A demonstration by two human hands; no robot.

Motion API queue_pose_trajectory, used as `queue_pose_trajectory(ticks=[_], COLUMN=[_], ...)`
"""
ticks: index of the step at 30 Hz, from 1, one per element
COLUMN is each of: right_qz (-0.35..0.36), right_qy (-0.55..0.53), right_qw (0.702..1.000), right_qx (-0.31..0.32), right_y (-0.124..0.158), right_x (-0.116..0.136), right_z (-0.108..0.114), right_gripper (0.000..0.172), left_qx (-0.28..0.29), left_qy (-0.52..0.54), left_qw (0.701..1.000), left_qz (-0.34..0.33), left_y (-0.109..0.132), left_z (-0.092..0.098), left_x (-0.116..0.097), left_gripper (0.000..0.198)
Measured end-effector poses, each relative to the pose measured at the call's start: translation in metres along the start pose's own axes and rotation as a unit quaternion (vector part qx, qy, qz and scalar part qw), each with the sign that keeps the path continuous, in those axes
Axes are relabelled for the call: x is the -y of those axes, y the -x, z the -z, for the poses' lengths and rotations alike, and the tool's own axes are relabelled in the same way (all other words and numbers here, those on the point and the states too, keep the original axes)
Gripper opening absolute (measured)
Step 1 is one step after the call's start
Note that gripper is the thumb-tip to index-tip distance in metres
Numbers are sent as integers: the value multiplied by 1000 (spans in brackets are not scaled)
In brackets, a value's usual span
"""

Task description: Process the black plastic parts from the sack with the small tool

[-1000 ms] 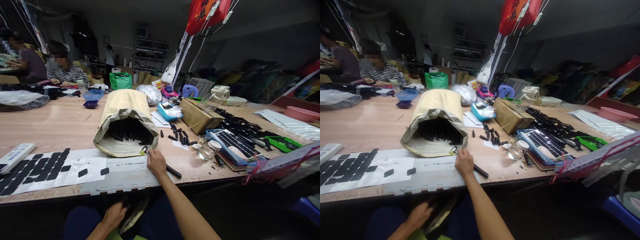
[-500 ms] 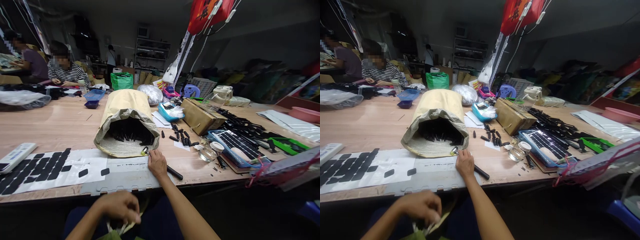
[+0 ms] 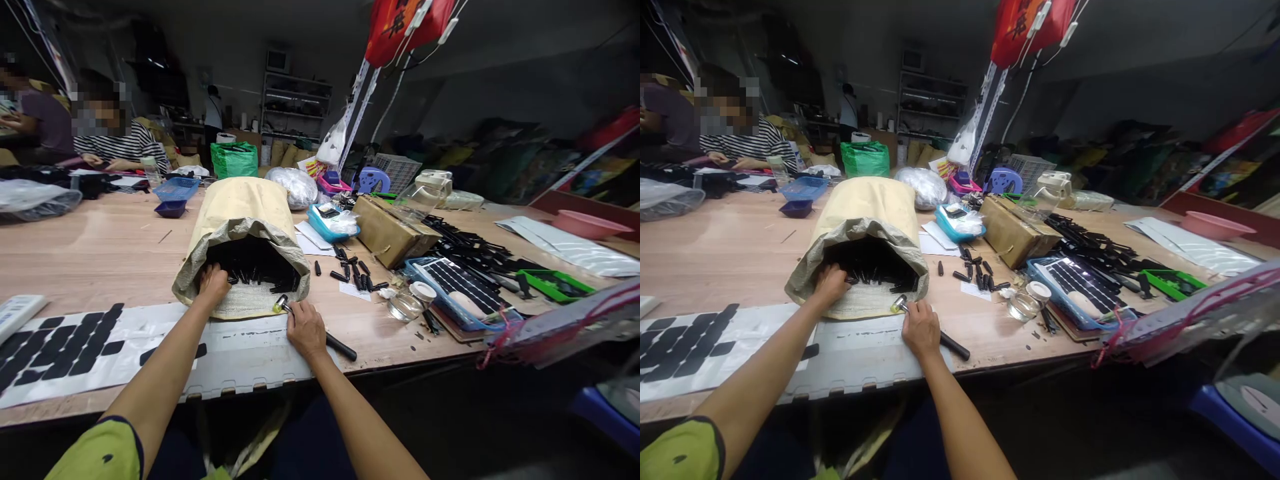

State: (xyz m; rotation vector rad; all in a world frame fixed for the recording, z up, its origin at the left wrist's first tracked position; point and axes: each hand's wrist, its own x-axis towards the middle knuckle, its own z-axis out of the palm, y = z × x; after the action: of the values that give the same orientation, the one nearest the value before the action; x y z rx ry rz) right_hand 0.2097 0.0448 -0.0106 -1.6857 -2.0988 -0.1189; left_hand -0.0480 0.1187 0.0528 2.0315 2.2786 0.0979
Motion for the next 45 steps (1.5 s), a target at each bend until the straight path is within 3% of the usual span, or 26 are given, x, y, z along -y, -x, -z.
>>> queue_pose_trajectory(ticks=[3, 5, 9, 12, 15, 23, 30, 42, 45], right_qz=[-4, -7, -6, -3, -3, -21, -12, -22, -8], right_qy=[-2, 1, 8, 5, 4, -77, -232, -177, -182], right_qw=[1000, 1000, 1000, 1000, 1000, 996, 972, 984, 983], right_qx=[4, 7, 7, 4, 2, 29, -24, 9, 13], right_y=[0, 0, 0, 0, 1, -3, 11, 20, 18], right_x=[1, 2, 2, 3, 3, -3, 15, 39, 49], right_z=[1, 1, 3, 4, 3, 10, 28, 37, 38], right_gripper=[17, 16, 17, 18, 18, 23, 31, 29, 29], left_qx=[-4, 3, 24, 8, -12, 12, 12, 14, 9], left_qy=[42, 100, 179, 205, 246, 309, 328, 333, 342], left_qw=[998, 989, 958, 953, 944, 933, 931, 931, 930], left_qz=[-43, -111, -222, -222, -222, -183, -158, -148, -137], left_y=[15, 33, 75, 92, 94, 86, 85, 84, 84], left_z=[5, 2, -18, -37, -47, -50, -53, -55, -58], left_x=[-8, -20, -46, -51, -45, -36, -37, -39, -38], left_gripper=[19, 20, 16, 15, 18, 15, 15, 16, 33])
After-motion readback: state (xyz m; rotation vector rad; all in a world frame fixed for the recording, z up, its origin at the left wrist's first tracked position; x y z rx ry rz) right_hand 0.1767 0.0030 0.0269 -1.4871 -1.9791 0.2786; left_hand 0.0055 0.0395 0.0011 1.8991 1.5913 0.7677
